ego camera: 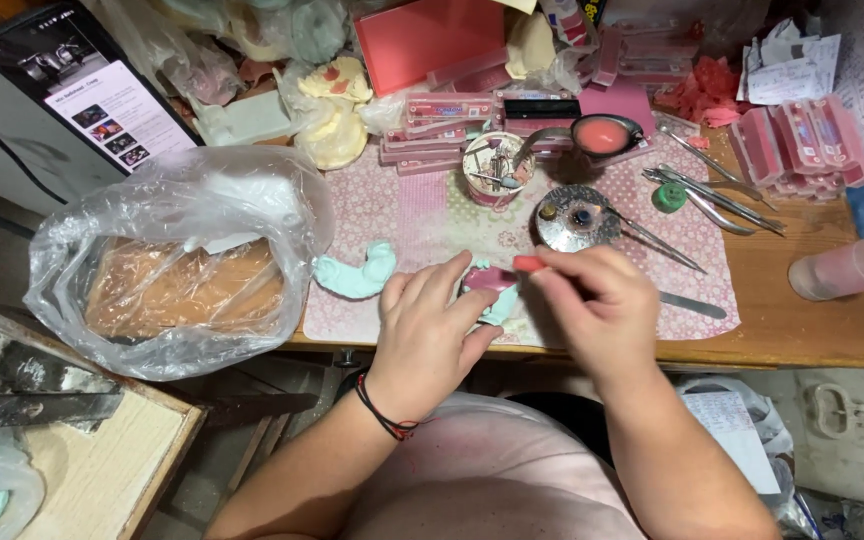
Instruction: Refining and shaping wax material on a dental prosthetic model using a metal hand tool and applicator.
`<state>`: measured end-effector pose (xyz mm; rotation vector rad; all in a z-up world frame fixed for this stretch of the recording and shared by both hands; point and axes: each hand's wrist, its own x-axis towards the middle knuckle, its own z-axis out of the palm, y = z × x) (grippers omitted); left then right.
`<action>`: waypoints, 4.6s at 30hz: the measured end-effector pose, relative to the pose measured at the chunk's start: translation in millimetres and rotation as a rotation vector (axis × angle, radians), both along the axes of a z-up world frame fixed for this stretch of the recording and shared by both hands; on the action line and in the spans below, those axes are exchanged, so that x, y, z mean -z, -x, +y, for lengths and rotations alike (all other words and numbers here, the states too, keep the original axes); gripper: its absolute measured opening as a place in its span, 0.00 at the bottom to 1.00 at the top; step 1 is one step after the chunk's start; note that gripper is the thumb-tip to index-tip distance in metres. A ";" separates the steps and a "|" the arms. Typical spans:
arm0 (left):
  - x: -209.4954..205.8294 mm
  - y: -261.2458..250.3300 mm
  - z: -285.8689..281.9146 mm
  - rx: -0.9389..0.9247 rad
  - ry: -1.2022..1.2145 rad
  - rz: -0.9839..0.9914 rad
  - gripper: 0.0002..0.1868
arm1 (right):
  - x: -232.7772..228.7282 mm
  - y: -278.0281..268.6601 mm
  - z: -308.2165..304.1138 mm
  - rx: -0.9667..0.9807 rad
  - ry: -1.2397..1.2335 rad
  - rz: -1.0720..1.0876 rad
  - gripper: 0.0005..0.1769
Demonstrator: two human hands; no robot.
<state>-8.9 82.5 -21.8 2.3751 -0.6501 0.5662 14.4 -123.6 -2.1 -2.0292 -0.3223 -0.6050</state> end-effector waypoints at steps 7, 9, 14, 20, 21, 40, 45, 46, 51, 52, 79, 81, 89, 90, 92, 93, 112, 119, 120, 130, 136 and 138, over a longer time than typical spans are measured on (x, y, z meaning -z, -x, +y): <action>9.0 -5.3 -1.3 -0.022 -0.080 -0.060 0.17 | 6.8 2.8 23.8 0.095 0.168 0.207 0.10; 9.9 -6.3 -0.8 -0.016 -0.089 -0.063 0.16 | 7.8 3.4 25.4 0.133 0.212 0.261 0.08; 11.0 -9.6 -1.6 -0.002 -0.090 -0.094 0.14 | 11.7 -2.0 20.6 0.133 0.321 0.330 0.07; 10.7 -11.2 -3.3 0.003 -0.090 -0.141 0.13 | 10.5 -6.7 22.5 0.099 0.379 0.301 0.07; 10.0 -11.9 -3.2 0.005 -0.090 -0.150 0.13 | 9.3 -8.3 22.8 0.077 0.390 0.278 0.06; 6.9 -11.3 -4.5 0.003 -0.093 -0.150 0.13 | 2.8 -15.3 12.0 -0.016 0.366 0.367 0.09; 1.9 -7.4 -5.8 -0.016 -0.080 -0.179 0.11 | -5.1 -10.0 11.5 -0.025 0.276 0.368 0.18; 1.5 -7.0 -5.7 -0.017 -0.081 -0.179 0.11 | -4.0 -11.0 14.2 -0.026 0.275 0.368 0.18; 2.1 -7.5 -7.4 -0.040 -0.077 -0.235 0.10 | 2.2 -18.4 22.7 -0.013 0.335 0.388 0.10; 3.0 -7.4 -7.0 -0.041 -0.078 -0.235 0.10 | 3.3 -18.7 23.3 -0.015 0.334 0.389 0.10; -10.0 -7.7 1.0 -0.046 -0.070 0.028 0.49 | -14.8 -1.5 -38.3 0.135 0.237 0.397 0.20; -12.6 -6.6 0.0 -0.045 -0.055 0.062 0.52 | -8.0 -0.3 -62.1 0.227 0.179 0.384 0.17; -9.8 -7.7 -14.0 -0.108 -0.073 0.039 0.51 | -1.1 9.5 -91.5 0.325 0.192 0.371 0.03; -9.4 -9.1 -12.8 -0.033 -0.011 0.123 0.45 | 0.8 10.0 -94.0 0.320 0.203 0.377 0.02; -15.0 -11.6 -7.6 0.049 0.002 0.182 0.44 | 0.1 10.8 -96.2 0.306 0.239 0.376 0.03; -17.9 -12.8 -5.1 0.126 0.015 0.239 0.43 | -0.3 11.1 -97.3 0.289 0.276 0.374 0.03; -30.1 -18.2 -6.2 0.176 0.065 0.512 0.53 | 31.9 -3.4 -78.1 0.494 0.403 0.268 0.09; -26.1 -16.8 -11.3 0.116 0.062 0.415 0.55 | 24.5 9.4 -83.1 0.396 -0.025 0.299 0.11; -26.2 -19.8 -10.3 0.157 0.090 0.437 0.52 | 23.3 11.7 -84.9 0.328 -0.139 0.275 0.12; -39.5 -24.2 5.1 0.223 0.029 0.294 0.49 | 25.1 20.9 -76.8 0.114 -0.195 0.144 0.10; -31.8 -24.1 2.6 0.230 0.073 0.373 0.50 | 24.1 24.1 -63.2 -0.005 -0.095 0.098 0.08; -28.7 -24.3 1.1 0.213 0.093 0.347 0.48 | 21.5 27.4 -44.3 -0.142 -0.262 0.105 0.07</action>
